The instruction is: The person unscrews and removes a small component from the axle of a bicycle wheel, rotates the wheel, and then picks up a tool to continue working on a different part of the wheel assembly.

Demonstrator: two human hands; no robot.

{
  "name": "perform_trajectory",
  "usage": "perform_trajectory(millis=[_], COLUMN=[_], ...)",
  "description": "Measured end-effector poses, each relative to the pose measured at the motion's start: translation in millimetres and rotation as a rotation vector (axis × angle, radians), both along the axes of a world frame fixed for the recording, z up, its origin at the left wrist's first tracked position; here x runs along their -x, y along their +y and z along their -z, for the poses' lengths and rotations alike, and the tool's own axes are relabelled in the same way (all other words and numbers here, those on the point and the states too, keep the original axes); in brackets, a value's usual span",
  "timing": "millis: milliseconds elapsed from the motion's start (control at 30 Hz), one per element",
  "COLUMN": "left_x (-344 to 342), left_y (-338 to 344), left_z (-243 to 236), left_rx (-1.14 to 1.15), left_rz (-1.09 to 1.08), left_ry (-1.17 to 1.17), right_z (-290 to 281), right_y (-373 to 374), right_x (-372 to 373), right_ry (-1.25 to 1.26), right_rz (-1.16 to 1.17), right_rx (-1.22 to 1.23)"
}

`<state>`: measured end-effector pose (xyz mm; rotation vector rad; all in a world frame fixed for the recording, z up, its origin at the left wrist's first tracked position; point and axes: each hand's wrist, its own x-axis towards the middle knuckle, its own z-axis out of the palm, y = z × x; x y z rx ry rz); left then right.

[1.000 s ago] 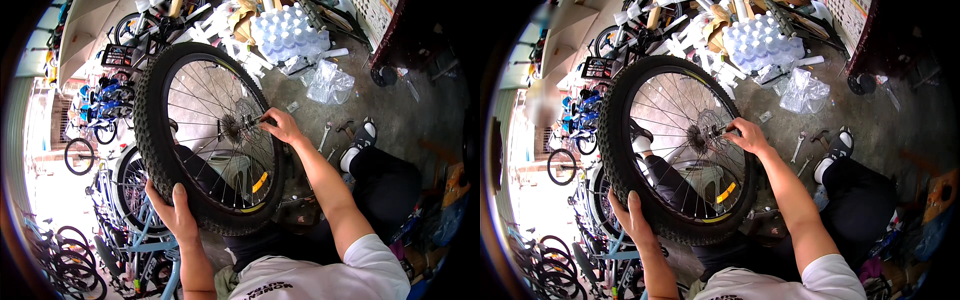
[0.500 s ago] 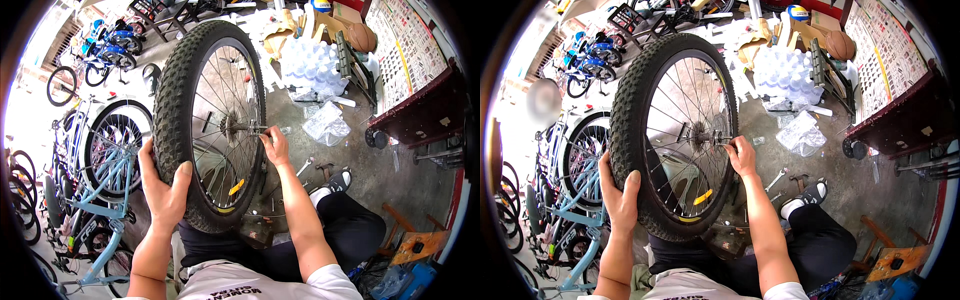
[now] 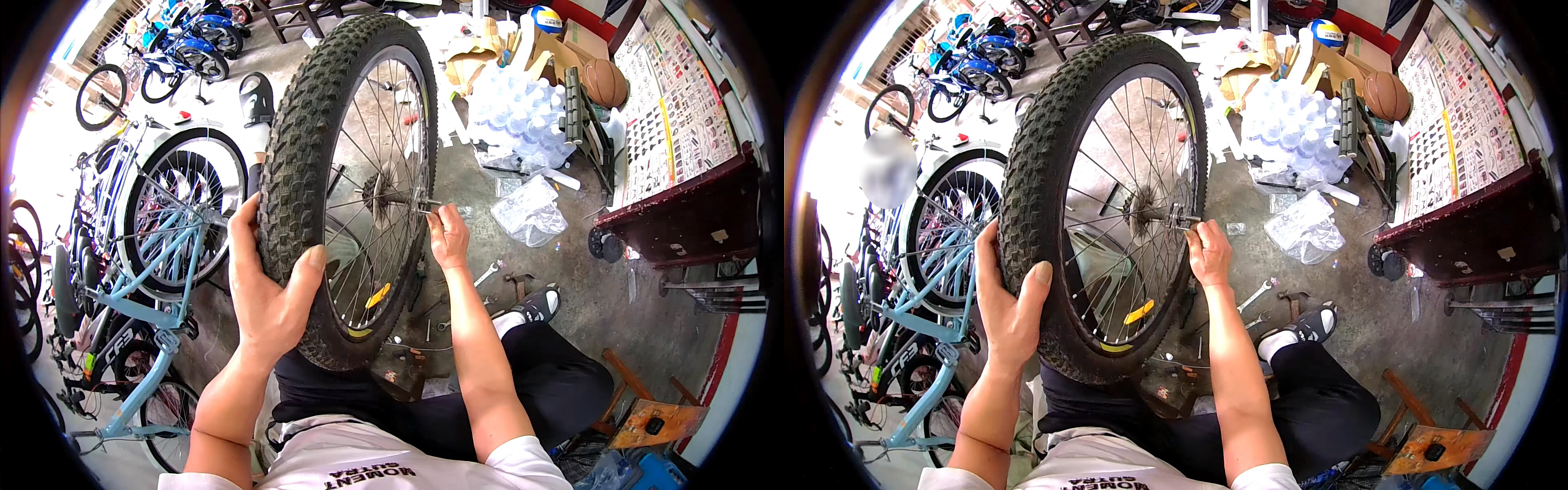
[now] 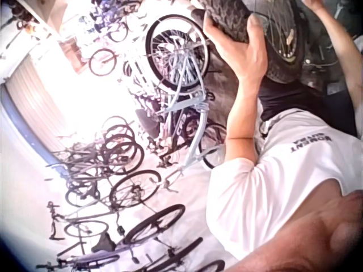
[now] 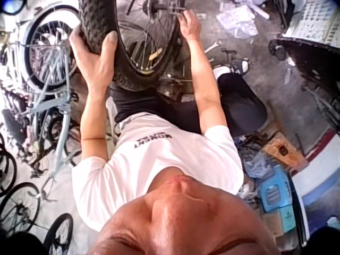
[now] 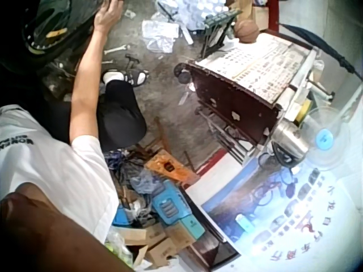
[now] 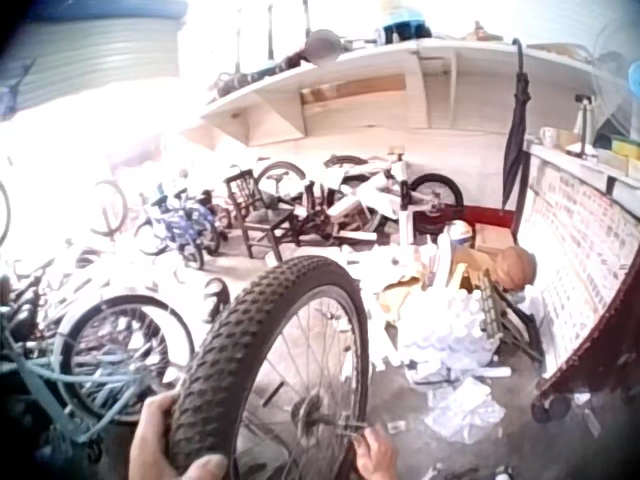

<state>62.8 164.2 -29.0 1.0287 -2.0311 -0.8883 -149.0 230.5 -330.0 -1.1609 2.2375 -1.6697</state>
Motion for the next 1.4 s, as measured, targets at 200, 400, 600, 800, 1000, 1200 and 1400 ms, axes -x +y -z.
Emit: perform_trajectory(millis=[200,400,600,800,1000,1200,1400], left_x=[1,2,-1,-2,0,-3,4], left_y=[0,3,1,1,1,-16,-27], left_z=[-2,-2,0,2,-2,-1,-4], left_rx=[0.049,0.026,0.053,0.052,0.070,-0.085,-0.071], left_rz=[-0.009,-0.021,0.002,-0.010,0.001,-0.005,0.006], left_ry=[-0.040,-0.021,-0.031,-0.029,-0.058,0.068,0.078], right_z=[-3,-2,-6,-7,-5,-13,8], right_y=[-1,0,-1,0,1,-3,-14], right_x=[-2,-2,-4,-6,-10,-7,-13], right_ry=[-0.023,0.009,-0.001,-0.020,-0.105,-0.003,-0.397], right_rz=[-0.001,0.016,0.018,0.014,0.035,0.009,-0.026], right_rx=[0.009,-0.007,0.000,-0.001,0.056,0.179,0.243])
